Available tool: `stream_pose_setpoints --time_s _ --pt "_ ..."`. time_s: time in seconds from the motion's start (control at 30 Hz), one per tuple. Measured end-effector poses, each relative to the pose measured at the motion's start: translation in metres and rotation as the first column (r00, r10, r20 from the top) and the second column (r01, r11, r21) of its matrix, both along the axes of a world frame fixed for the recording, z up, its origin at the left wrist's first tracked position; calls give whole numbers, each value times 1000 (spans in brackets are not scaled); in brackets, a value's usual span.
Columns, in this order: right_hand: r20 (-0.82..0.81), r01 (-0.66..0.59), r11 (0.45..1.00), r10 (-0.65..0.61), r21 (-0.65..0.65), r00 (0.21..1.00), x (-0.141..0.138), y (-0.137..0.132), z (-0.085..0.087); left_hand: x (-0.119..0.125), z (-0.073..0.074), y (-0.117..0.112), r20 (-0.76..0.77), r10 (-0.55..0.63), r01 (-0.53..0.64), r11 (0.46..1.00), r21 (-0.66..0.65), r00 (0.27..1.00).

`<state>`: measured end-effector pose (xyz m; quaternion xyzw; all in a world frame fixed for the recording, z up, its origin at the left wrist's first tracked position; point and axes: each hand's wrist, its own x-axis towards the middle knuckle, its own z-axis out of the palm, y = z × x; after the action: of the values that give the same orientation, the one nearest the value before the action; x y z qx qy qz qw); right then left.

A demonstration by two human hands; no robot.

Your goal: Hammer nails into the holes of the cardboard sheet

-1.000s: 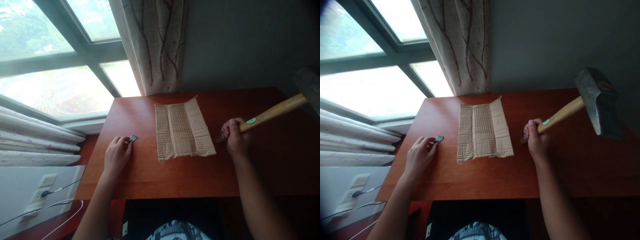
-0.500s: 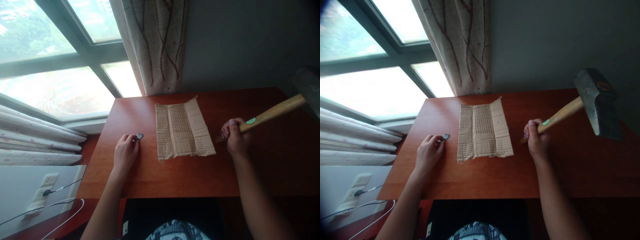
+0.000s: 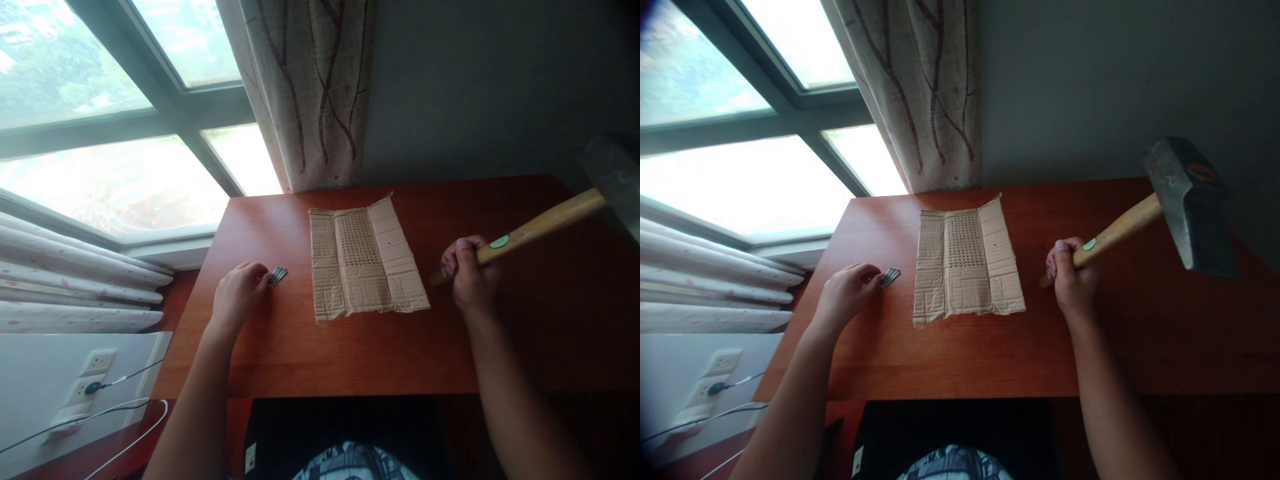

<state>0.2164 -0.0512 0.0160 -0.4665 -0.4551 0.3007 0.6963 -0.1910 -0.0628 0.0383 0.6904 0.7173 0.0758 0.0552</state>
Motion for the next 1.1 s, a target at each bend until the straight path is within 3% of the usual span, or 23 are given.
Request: stream_pose_setpoints --time_s 0.3,1.1 --pt "-9 -3 1000 3 -4 1000 1 0 -2 -2 0 14 -40 -24 21 996 -86 999" --pt "-21 -12 1000 12 5 1000 0 0 0 8 14 16 -92 -21 4 984 -179 996"
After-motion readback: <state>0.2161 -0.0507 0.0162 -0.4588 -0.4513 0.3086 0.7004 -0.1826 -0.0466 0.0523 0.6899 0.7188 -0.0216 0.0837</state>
